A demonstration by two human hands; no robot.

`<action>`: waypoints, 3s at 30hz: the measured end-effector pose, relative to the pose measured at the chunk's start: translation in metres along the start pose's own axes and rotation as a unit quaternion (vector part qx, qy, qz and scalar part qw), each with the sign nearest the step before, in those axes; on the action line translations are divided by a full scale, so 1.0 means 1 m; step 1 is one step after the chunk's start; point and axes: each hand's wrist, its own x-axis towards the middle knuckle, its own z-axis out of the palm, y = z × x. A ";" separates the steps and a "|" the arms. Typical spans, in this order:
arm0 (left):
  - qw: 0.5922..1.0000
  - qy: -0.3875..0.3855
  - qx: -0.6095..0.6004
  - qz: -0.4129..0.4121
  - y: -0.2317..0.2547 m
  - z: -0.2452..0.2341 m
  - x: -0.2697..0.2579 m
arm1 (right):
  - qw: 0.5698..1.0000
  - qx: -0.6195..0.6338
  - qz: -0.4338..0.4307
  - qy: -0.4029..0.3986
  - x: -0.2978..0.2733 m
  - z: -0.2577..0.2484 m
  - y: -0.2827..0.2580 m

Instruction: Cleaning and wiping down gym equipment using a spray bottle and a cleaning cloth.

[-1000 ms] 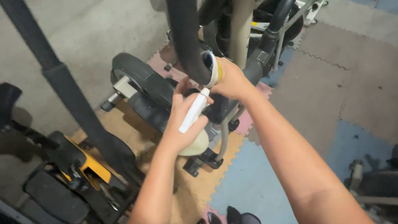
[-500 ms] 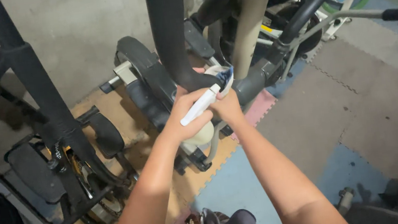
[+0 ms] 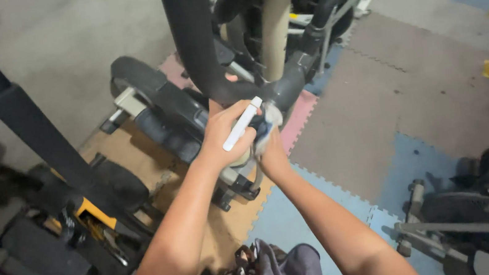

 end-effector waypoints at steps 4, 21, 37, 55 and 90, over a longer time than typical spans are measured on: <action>0.999 -0.004 -0.010 0.030 -0.005 -0.001 -0.003 | 0.995 0.022 0.067 -0.069 -0.030 -0.019 0.000; 0.996 -0.026 -0.089 0.011 -0.013 -0.013 -0.004 | 0.985 -0.090 0.104 -0.106 0.014 0.016 -0.001; 0.991 -0.043 -0.095 -0.080 -0.066 0.018 -0.034 | 0.994 -0.045 0.001 -0.102 -0.055 -0.020 0.146; 0.975 -0.193 -0.088 -0.070 -0.109 0.035 -0.050 | 0.767 0.409 0.481 -0.115 -0.028 -0.027 0.030; 0.935 -0.287 0.107 -0.177 -0.049 0.068 -0.242 | 0.467 0.651 0.593 -0.079 -0.133 -0.058 -0.065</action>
